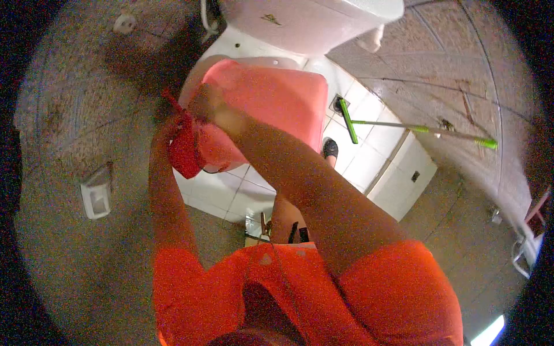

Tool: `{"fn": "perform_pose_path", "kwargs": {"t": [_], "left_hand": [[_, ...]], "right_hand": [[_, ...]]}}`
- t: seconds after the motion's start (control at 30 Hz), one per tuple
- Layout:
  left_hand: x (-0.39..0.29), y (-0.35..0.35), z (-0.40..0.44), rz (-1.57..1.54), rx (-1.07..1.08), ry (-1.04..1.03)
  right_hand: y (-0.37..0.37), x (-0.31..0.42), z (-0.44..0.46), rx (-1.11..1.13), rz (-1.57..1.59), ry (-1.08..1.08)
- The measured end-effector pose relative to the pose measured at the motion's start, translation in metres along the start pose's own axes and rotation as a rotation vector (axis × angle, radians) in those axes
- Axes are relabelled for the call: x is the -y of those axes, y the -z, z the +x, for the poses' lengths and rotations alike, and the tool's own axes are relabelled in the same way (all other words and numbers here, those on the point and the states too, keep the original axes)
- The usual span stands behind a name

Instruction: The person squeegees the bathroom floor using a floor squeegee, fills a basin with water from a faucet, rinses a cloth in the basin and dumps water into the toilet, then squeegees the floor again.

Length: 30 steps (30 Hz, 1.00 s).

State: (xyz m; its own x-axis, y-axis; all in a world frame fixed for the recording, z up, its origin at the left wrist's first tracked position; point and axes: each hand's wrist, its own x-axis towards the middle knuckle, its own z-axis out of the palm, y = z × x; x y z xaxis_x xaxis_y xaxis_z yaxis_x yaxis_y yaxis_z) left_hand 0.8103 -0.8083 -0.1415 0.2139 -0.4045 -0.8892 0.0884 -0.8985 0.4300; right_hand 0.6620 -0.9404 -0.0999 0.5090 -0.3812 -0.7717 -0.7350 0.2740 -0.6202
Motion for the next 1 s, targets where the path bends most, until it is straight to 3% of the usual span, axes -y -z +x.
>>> {"fn": "perform_pose_path", "kwargs": {"t": [0.07, 0.1, 0.17, 0.2, 0.23, 0.27, 0.33, 0.4, 0.43, 0.47, 0.5, 0.57, 0.6, 0.67, 0.73, 0.8, 0.83, 0.87, 0.9, 0.93, 1.0], "left_hand": [[-0.020, -0.015, -0.033, 0.067, -0.051, -0.019], [-0.023, -0.020, -0.038, 0.085, -0.071, -0.047], [-0.019, -0.025, -0.033, 0.137, -0.034, -0.087], [-0.018, -0.026, -0.029, 0.171, 0.024, -0.099], [-0.023, -0.033, -0.037, 0.190, 0.018, -0.103], [-0.026, -0.047, -0.053, 0.284, -0.111, -0.236], [-0.033, -0.087, -0.087, 0.380, -0.266, -0.425], [-0.049, -0.142, -0.124, 0.541, -0.287, -0.550], [-0.058, -0.174, -0.140, 0.697, -0.287, -0.620], [-0.052, -0.209, -0.147, 0.736, -0.355, -0.751], [-0.062, -0.240, -0.160, 0.759, -0.267, -0.814], [-0.066, -0.305, -0.176, 0.830, -0.106, -0.870], [-0.059, -0.338, -0.178, 0.879, -0.037, -0.866], [-0.062, -0.399, -0.197, 0.814, 0.215, -1.058], [-0.058, -0.456, -0.215, 1.057, 0.282, -1.242], [-0.074, -0.509, -0.242, 1.132, 0.426, -1.217], [-0.077, -0.533, -0.251, 1.182, 0.518, -1.299], [-0.079, -0.556, -0.254, 1.198, 0.594, -1.212], [-0.083, -0.579, -0.258, 1.228, 0.672, -1.117], [-0.093, -0.602, -0.259, 1.296, 0.795, -1.184], [-0.112, -0.643, -0.262, 1.197, 0.762, -1.138]], "right_hand": [[0.007, -0.002, -0.016, -0.109, -0.211, 0.204], [0.028, 0.018, -0.044, 0.105, -0.547, 0.325], [0.024, 0.003, -0.055, 0.313, -0.869, 0.450], [-0.005, -0.041, -0.032, -0.030, -0.690, 0.542], [-0.004, -0.047, -0.044, -0.083, -0.353, 0.463], [-0.002, -0.052, -0.058, -0.153, -0.002, 0.420], [0.044, -0.052, -0.132, 0.077, 0.406, 0.223], [0.085, -0.070, -0.197, 0.032, 0.353, 0.221], [0.097, -0.106, -0.211, 0.061, 0.265, 0.217], [0.102, -0.147, -0.230, 0.015, 0.387, 0.114], [0.122, -0.161, -0.266, 0.011, 0.535, 0.168], [0.146, -0.207, -0.326, -0.125, 0.733, 0.004], [0.154, -0.252, -0.348, -0.186, 0.541, -0.035], [0.172, -0.281, -0.401, -0.395, 0.663, -0.097], [0.188, -0.338, -0.432, -0.497, 0.661, -0.042], [0.198, -0.380, -0.461, -0.676, 0.745, -0.082], [0.199, -0.397, -0.477, -0.753, 0.866, -0.154], [0.192, -0.433, -0.485, -0.983, 0.497, -0.119], [0.193, -0.455, -0.503, -1.107, 0.574, -0.168], [0.197, -0.479, -0.520, -1.128, 0.454, -0.207], [0.192, -0.529, -0.548, -1.214, 0.379, -0.262]]}}
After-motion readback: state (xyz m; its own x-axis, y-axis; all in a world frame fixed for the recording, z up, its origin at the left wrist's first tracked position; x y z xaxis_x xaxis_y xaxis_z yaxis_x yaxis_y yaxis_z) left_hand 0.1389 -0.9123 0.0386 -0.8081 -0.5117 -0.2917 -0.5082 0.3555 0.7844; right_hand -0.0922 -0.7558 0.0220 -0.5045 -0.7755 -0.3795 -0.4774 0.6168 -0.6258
